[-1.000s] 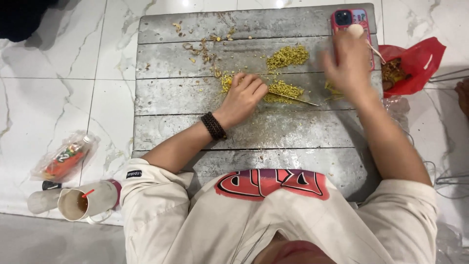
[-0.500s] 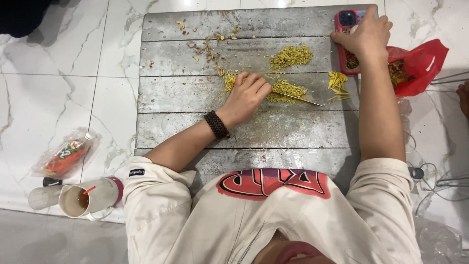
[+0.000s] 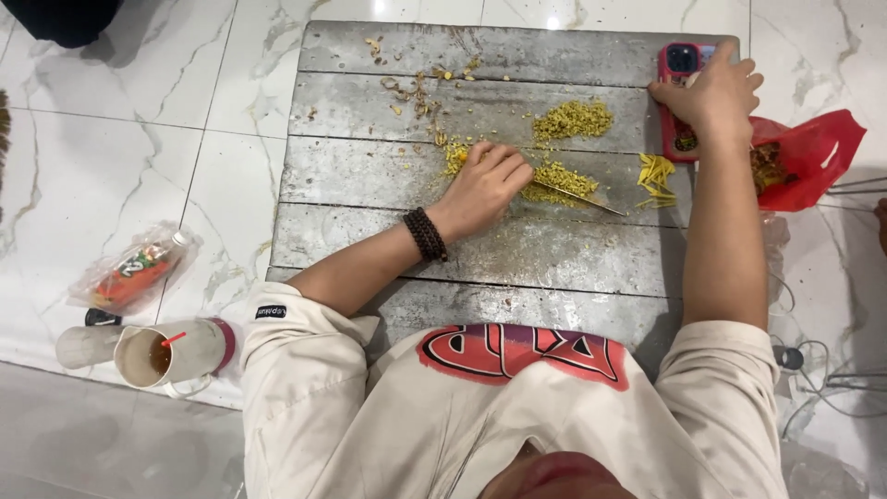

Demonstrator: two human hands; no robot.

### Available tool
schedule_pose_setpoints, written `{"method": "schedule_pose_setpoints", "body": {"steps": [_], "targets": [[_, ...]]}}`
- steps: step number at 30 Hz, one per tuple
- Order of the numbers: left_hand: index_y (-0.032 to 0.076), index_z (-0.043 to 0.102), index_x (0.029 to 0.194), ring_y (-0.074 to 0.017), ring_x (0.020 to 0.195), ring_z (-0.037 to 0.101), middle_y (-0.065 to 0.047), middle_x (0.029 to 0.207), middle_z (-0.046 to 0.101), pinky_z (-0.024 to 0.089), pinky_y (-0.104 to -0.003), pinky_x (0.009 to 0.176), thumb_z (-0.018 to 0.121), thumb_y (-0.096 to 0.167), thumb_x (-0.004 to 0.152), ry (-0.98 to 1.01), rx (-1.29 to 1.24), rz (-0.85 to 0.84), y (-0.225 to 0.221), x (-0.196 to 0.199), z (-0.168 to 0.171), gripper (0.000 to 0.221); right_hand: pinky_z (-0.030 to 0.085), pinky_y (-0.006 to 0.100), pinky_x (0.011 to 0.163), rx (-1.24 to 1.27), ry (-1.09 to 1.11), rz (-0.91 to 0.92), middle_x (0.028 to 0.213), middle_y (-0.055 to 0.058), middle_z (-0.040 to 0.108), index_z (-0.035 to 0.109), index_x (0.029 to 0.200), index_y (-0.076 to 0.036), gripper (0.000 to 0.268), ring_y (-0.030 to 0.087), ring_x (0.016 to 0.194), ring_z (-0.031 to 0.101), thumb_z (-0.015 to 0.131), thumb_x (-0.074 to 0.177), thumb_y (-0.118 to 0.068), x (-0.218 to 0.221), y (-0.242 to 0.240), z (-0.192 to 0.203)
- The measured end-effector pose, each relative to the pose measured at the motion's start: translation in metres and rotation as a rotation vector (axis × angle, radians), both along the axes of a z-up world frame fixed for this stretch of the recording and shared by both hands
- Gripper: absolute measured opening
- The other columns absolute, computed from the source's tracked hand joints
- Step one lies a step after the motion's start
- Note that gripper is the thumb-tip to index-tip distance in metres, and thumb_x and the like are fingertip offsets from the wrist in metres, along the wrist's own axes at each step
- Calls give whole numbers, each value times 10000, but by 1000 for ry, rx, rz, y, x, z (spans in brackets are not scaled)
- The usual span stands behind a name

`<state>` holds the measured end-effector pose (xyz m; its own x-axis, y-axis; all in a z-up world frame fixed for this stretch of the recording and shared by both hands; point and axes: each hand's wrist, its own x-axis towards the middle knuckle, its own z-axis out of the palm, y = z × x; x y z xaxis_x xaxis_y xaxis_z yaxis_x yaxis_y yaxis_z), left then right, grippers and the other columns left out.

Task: Cutting small yellow bamboo sticks into shorter pieces using a small blade on a wooden surface.

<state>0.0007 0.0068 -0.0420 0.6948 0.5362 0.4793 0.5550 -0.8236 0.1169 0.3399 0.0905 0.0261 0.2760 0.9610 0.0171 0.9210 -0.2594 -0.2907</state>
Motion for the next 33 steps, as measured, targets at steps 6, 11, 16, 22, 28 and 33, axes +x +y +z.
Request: {"method": "schedule_pose_setpoints", "body": {"steps": [6, 11, 16, 22, 28, 33], "targets": [[98, 641, 1149, -284, 1168, 601, -124, 1204, 714, 384, -476, 1038, 585, 11, 961, 23, 6, 3, 1, 0, -1, 215, 412, 654, 887, 21, 5, -9, 1279, 361, 471, 389, 1349, -17, 832, 548, 1186, 415, 881, 927, -539, 2, 2, -3], [96, 639, 1137, -295, 1169, 607, -129, 1202, 718, 383, -491, 1048, 576, 5, 965, -6, -17, 7, -2, 0, 0, 205, 435, 653, 869, 17, -15, -15, 1280, 355, 494, 383, 1348, -15, 835, 545, 1162, 448, 890, 935, -533, 3, 5, -7], [92, 648, 1150, -302, 1177, 619, -132, 1203, 725, 376, -502, 1063, 582, 51, 978, 4, -25, 21, 0, 0, 1, 188, 477, 641, 796, 24, -23, -8, 1244, 342, 537, 389, 1331, -14, 853, 522, 1128, 480, 905, 924, -558, 1, 5, -4], [105, 636, 1146, -268, 1136, 600, -102, 1178, 716, 387, -447, 1012, 672, 134, 967, -22, 7, 3, 1, 0, -1, 185, 466, 600, 867, -35, -82, -28, 1297, 332, 549, 365, 1409, -5, 914, 521, 1145, 493, 864, 926, -598, 4, 8, -9], [113, 635, 1123, -271, 1117, 609, -96, 1145, 723, 400, -458, 1010, 577, 179, 1032, -66, -16, -6, 1, 0, 0, 127, 456, 633, 845, 43, -14, -9, 1271, 335, 535, 426, 1365, -7, 855, 510, 1166, 437, 896, 911, -558, 7, 5, -11], [98, 639, 1136, -264, 1113, 603, -105, 1149, 719, 394, -455, 1006, 581, 217, 1042, -41, -13, 3, 0, -1, 3, 162, 411, 628, 855, 103, -83, 38, 1236, 404, 539, 414, 1360, 6, 868, 540, 1142, 414, 880, 889, -556, 12, 9, -21]]}}
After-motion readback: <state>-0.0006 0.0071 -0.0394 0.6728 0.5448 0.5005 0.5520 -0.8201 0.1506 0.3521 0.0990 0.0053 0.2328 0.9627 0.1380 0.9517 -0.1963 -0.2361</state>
